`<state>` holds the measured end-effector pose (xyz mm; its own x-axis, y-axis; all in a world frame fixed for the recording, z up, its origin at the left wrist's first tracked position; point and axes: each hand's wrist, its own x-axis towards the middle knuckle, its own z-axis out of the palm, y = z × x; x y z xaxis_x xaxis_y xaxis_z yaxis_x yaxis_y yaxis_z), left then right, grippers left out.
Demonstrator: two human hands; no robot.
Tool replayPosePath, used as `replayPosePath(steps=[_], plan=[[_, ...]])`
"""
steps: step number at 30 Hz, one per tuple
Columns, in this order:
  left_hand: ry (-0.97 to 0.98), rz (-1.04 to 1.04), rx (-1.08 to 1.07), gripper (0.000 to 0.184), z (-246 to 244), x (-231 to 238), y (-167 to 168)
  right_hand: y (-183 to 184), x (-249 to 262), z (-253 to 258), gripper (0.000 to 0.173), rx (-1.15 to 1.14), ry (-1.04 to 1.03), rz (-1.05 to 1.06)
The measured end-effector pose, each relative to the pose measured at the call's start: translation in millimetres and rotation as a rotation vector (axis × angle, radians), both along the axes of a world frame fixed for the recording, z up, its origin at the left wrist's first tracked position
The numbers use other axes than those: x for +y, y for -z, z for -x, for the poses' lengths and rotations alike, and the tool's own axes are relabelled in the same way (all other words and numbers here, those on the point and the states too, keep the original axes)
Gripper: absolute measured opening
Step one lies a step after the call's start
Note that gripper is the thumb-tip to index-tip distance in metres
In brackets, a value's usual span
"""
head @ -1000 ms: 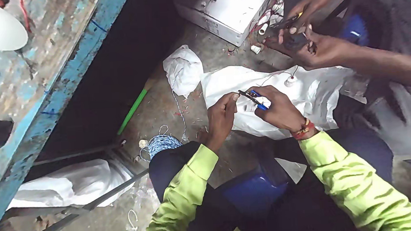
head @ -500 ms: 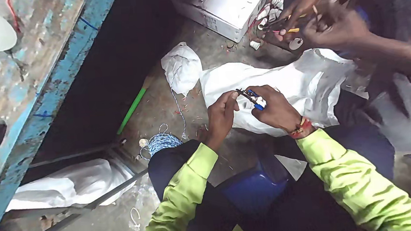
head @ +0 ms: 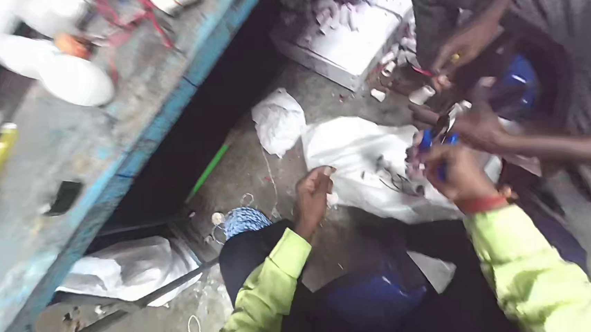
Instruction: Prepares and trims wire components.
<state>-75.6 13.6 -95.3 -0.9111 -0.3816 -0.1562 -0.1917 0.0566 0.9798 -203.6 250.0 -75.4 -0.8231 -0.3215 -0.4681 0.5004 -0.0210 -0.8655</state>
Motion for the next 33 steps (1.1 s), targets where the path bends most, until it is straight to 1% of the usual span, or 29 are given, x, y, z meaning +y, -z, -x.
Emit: replayPosePath(steps=[1,2,3,4,5,6,7,9,10,12,13,16,20,22,24,25,27,28,30,33], plan=[[-0.027,-0.068,-0.013,0.023,3.8,-2.6,-6.2,5.5,-4.8,-5.5,0.019,0.089,-0.257,-0.177],[-0.028,-0.138,-0.022,0.024,7.9,-4.6,-16.3,9.0,-11.3,-10.3,0.02,0.178,-0.563,-0.381],[-0.003,-0.201,-0.025,0.025,10.9,-5.6,-29.5,13.7,-18.8,-15.7,0.029,0.244,-0.834,-0.558],[0.037,-0.261,-0.026,0.027,12.2,-6.3,-45.6,26.0,-24.0,-22.5,0.039,0.287,-1.06,-0.694],[0.093,-0.293,-0.019,0.029,14.3,-8.3,-64.6,40.9,-26.9,-27.9,0.047,0.317,-1.231,-0.808],[0.149,-0.296,0.003,0.03,17.5,-10.9,-85.5,49.8,-29.4,-29.5,0.053,0.323,-1.344,-0.903],[0.193,-0.275,0.028,0.03,19.7,-14.0,-107.0,52.5,-30.6,-29.4,0.055,0.318,-1.391,-0.954],[0.222,-0.209,0.083,0.029,23.6,-19.4,-141.6,40.5,-31.0,-25.3,0.053,0.32,-1.339,-0.914],[0.23,-0.176,0.105,0.029,26.4,-21.9,-153.1,30.6,-31.0,-23.0,0.049,0.34,-1.262,-0.864],[0.242,-0.14,0.153,0.03,33.4,-24.3,-165.3,13.4,-28.7,-19.1,0.042,0.386,-1.028,-0.758],[0.244,-0.125,0.174,0.029,37.1,-23.7,-168.4,8.9,-27.2,-17.4,0.04,0.419,-0.891,-0.701],[0.24,-0.105,0.208,0.028,40.5,-17.5,-168.5,2.2,-21.4,-15.7,0.046,0.516,-0.528,-0.487],[0.217,-0.102,0.216,0.027,39.7,-9.0,-154.5,11.9,-14.7,-14.3,0.053,0.754,-0.255,-0.283],[0.218,-0.109,0.212,0.028,39.9,-5.7,-143.2,9.9,-13.2,-15.4,0.053,0.853,-0.17,-0.207],[0.199,-0.142,0.173,0.027,38.5,-1.8,-128.5,2.1,-14.8,-18.7,0.05,0.891,-0.11,-0.067],[0.191,-0.171,0.141,0.026,37.4,0.9,-119.6,-3.8,-17.2,-20.6,0.047,0.871,-0.088,0.027],[0.214,-0.244,0.058,0.024,34.0,6.7,-101.1,-12.7,-20.9,-23.0,0.043,0.729,-0.087,0.235],[0.249,-0.279,0.007,0.024,31.5,10.6,-93.1,-15.4,-21.6,-24.1,0.043,0.657,-0.099,0.288],[0.301,-0.348,-0.08,0.023,26.5,20.7,-82.1,-17.8,-22.7,-27.4,0.04,0.587,-0.146,0.3],[0.297,-0.416,-0.15,0.019,25.8,30.1,-75.0,-14.3,-27.3,-30.6,0.026,0.645,-0.182,0.208]])
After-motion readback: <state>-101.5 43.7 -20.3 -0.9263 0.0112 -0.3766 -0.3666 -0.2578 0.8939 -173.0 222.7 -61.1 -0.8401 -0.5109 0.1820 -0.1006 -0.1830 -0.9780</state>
